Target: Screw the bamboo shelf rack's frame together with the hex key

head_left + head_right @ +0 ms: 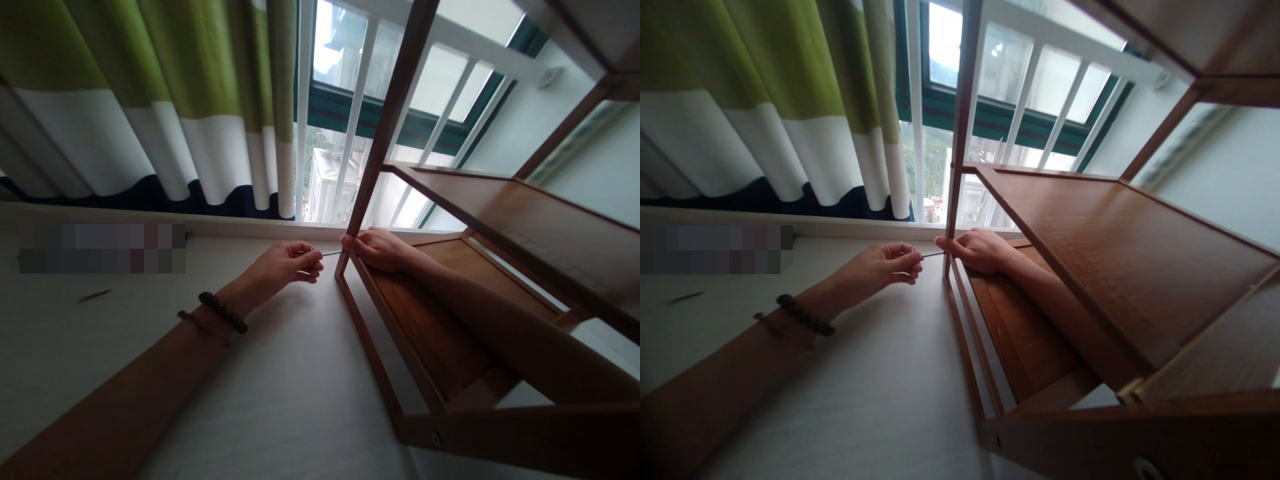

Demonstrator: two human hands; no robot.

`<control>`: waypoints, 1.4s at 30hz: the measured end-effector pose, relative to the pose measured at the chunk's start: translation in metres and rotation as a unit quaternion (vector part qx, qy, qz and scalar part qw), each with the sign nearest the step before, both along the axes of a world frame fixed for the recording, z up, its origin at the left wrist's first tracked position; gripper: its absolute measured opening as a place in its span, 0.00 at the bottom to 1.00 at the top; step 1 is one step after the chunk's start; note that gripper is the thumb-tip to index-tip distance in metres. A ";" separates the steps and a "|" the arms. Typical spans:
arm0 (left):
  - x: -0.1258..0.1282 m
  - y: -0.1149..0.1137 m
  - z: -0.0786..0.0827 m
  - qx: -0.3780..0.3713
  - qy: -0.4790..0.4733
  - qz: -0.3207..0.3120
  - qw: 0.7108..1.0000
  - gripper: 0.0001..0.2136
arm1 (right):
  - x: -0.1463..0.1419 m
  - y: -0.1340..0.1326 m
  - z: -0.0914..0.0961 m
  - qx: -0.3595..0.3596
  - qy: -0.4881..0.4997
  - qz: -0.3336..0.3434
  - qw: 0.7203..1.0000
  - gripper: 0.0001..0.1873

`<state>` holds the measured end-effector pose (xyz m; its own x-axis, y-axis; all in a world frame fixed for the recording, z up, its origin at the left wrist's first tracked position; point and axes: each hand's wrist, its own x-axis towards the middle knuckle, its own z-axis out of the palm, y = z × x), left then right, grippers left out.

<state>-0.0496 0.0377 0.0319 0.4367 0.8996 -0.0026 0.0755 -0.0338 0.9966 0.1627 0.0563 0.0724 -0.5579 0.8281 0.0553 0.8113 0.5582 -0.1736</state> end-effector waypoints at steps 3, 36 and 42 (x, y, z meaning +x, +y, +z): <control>-0.002 -0.001 -0.003 0.226 0.104 0.064 0.966 0.11 | 0.000 0.000 0.000 0.000 0.005 0.000 1.000 0.35; 0.000 -0.004 -0.011 0.222 0.114 0.045 0.967 0.18 | 0.001 0.001 0.000 0.009 0.004 -0.005 1.000 0.37; 0.010 -0.005 -0.011 -0.045 -0.137 0.008 0.989 0.18 | 0.002 0.002 -0.001 0.013 0.002 0.006 1.000 0.37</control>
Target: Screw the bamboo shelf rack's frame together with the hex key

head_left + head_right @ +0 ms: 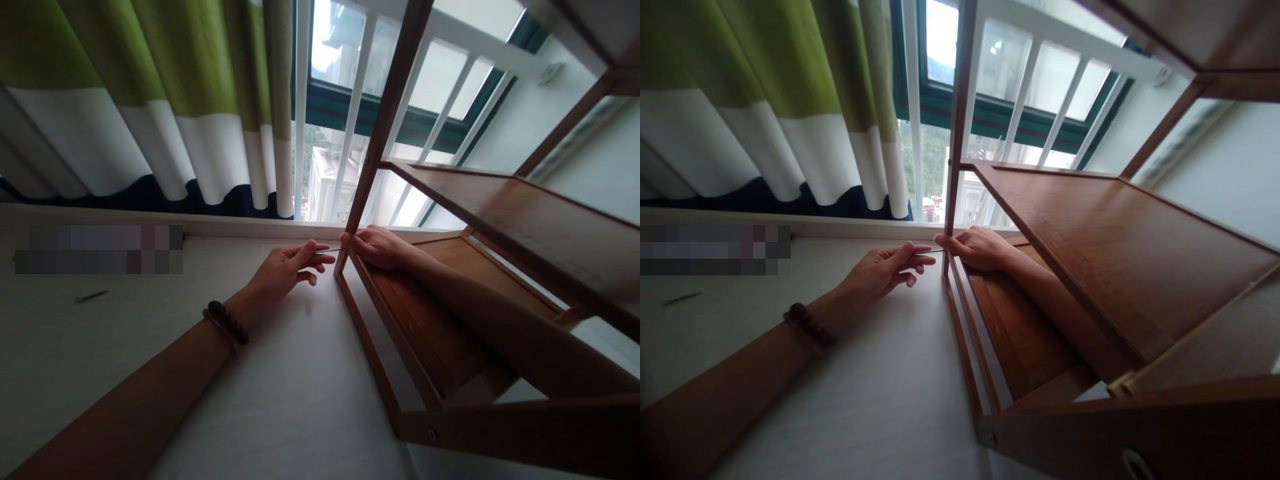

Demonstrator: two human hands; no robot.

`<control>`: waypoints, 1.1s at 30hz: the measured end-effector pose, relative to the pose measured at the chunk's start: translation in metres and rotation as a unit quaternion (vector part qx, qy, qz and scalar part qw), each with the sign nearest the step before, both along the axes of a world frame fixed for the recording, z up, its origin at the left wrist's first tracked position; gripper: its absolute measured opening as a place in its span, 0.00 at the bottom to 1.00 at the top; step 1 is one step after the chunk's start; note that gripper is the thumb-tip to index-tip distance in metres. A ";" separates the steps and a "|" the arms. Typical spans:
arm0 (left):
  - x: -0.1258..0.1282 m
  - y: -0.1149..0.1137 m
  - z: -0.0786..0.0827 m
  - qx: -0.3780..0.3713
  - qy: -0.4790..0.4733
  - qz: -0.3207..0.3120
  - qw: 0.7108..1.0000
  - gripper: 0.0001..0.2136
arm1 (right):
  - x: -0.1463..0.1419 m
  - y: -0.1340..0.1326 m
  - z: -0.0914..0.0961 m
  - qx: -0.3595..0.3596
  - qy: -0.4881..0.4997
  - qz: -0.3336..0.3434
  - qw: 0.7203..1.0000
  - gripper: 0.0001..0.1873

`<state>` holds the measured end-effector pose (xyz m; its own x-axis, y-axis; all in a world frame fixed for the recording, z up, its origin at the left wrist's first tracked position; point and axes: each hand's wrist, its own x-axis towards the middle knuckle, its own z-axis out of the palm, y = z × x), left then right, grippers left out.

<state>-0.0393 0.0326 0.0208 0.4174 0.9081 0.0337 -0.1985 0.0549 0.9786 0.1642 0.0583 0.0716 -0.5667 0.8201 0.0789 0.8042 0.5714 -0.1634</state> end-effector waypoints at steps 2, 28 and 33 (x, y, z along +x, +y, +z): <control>0.000 0.002 -0.003 -0.052 -0.018 0.006 0.998 0.16 | 0.000 0.000 0.000 0.002 0.001 0.002 1.000 0.37; 0.009 -0.001 -0.002 0.120 0.026 0.109 0.986 0.12 | 0.000 0.003 0.000 -0.011 -0.051 -0.012 0.999 0.40; 0.008 0.003 -0.004 0.072 -0.040 0.142 0.986 0.13 | -0.001 0.002 0.000 -0.011 -0.045 -0.008 0.999 0.38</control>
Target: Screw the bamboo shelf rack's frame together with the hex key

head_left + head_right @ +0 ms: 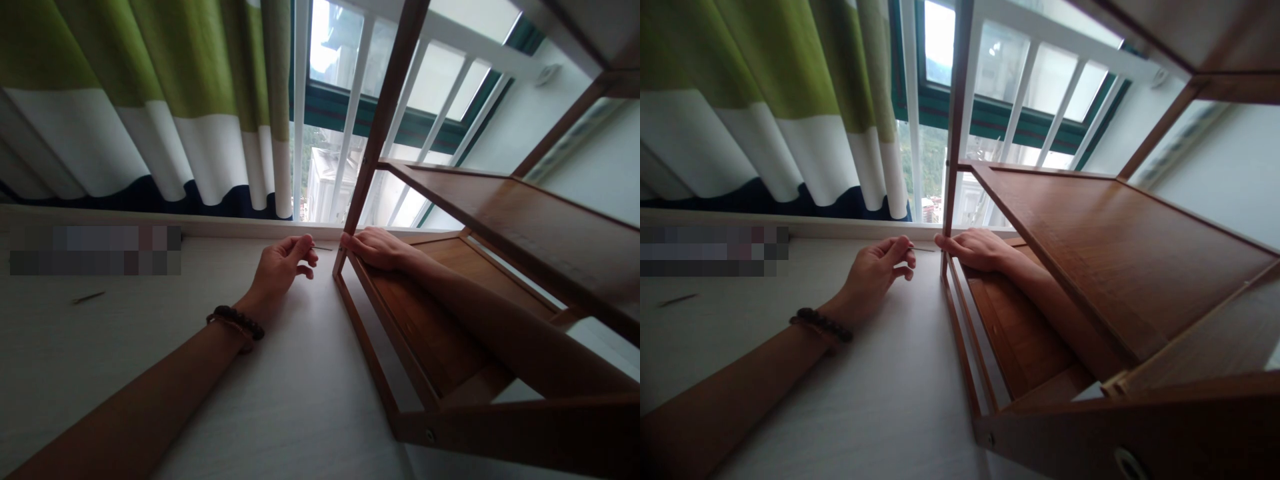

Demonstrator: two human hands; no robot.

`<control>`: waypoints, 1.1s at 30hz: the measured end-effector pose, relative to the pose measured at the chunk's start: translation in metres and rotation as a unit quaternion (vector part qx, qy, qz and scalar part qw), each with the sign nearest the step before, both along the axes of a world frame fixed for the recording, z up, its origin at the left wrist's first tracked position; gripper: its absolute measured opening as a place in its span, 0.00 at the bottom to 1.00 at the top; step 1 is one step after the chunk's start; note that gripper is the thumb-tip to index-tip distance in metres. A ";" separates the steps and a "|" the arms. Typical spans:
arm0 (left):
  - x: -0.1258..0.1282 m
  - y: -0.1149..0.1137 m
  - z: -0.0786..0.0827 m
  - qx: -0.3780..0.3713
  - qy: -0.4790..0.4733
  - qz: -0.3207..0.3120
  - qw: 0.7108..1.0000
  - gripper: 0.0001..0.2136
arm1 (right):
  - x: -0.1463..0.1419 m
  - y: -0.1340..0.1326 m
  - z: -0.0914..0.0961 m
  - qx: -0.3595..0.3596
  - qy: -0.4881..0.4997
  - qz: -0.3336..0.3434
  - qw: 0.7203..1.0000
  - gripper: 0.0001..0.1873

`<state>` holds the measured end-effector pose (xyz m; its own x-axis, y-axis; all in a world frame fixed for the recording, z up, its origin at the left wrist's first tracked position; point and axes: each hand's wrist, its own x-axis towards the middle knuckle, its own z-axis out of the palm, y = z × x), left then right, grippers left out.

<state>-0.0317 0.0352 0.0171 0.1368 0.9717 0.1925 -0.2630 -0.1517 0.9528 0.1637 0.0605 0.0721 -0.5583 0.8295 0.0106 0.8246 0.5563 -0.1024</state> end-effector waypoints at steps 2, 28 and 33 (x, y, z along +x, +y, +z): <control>-0.001 0.002 -0.002 -0.013 -0.011 0.002 1.000 0.13 | 0.000 0.000 0.000 -0.002 0.005 0.002 1.000 0.38; -0.002 -0.003 -0.005 -0.014 -0.024 -0.055 0.998 0.12 | 0.018 0.002 0.001 -0.002 0.123 0.045 0.991 0.20; 0.001 -0.002 -0.004 -0.013 0.001 -0.028 1.000 0.12 | 0.015 0.001 0.001 0.000 0.131 0.029 0.991 0.22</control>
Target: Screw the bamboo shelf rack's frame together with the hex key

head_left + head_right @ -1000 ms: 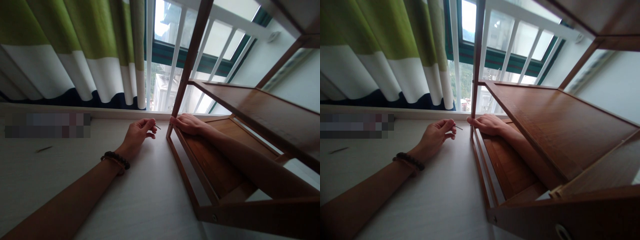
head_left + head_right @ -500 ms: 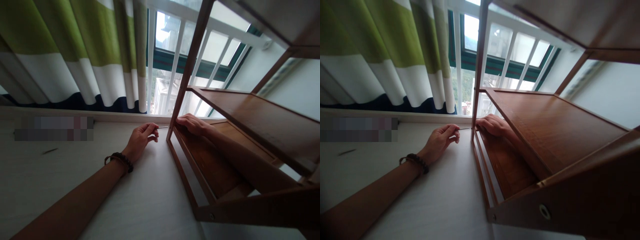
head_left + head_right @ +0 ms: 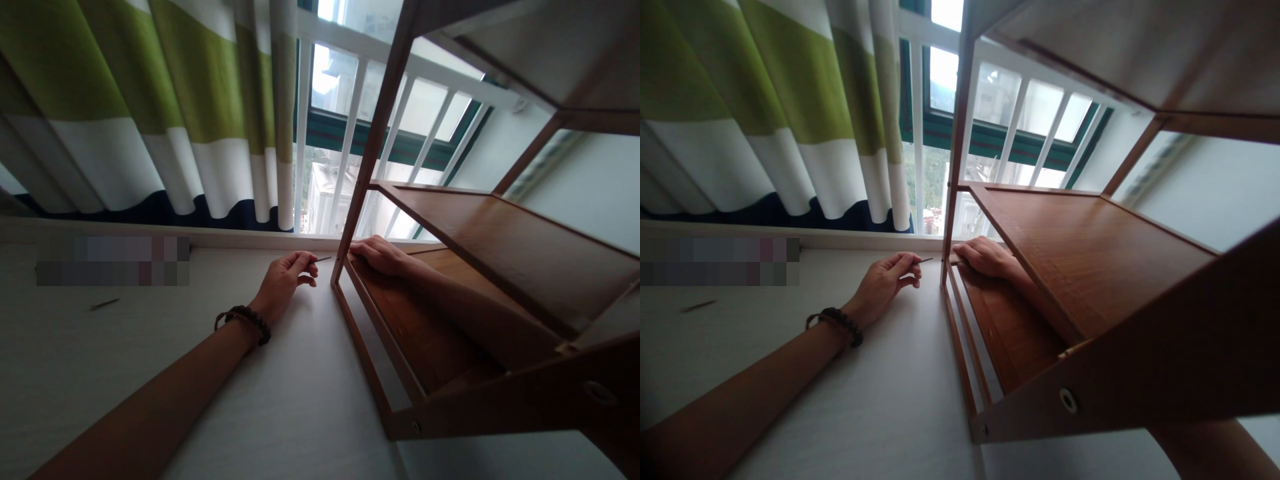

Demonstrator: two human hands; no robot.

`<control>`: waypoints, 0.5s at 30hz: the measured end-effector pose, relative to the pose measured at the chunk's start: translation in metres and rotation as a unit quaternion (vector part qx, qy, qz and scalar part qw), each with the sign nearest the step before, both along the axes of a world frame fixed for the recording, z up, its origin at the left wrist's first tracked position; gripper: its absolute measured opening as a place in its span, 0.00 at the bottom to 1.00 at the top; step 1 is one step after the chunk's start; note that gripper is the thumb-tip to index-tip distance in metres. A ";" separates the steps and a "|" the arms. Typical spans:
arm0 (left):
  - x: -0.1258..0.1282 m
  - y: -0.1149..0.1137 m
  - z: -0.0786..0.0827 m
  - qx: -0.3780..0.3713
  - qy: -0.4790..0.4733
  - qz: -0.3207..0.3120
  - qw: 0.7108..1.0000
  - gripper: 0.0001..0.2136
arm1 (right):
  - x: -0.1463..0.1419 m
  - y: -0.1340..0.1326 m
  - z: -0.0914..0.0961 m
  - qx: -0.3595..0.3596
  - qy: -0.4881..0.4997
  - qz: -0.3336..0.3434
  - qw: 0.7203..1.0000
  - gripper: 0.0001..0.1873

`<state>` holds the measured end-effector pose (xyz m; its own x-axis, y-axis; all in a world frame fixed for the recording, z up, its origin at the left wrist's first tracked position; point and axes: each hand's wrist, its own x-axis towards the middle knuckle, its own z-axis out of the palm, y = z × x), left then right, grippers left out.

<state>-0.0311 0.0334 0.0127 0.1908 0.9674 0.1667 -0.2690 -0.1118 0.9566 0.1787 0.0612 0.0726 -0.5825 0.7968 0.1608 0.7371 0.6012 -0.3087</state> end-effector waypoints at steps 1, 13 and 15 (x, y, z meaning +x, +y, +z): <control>0.001 0.000 0.000 0.004 0.011 0.005 1.000 0.12 | 0.000 0.000 0.000 -0.002 -0.001 -0.001 1.000 0.23; 0.012 0.016 -0.012 -0.037 -0.060 -0.067 0.995 0.11 | -0.003 -0.003 0.001 -0.017 -0.019 -0.054 0.998 0.30; 0.014 0.019 -0.012 -0.034 -0.033 -0.105 0.993 0.14 | -0.004 -0.003 0.001 -0.018 -0.016 -0.054 0.998 0.30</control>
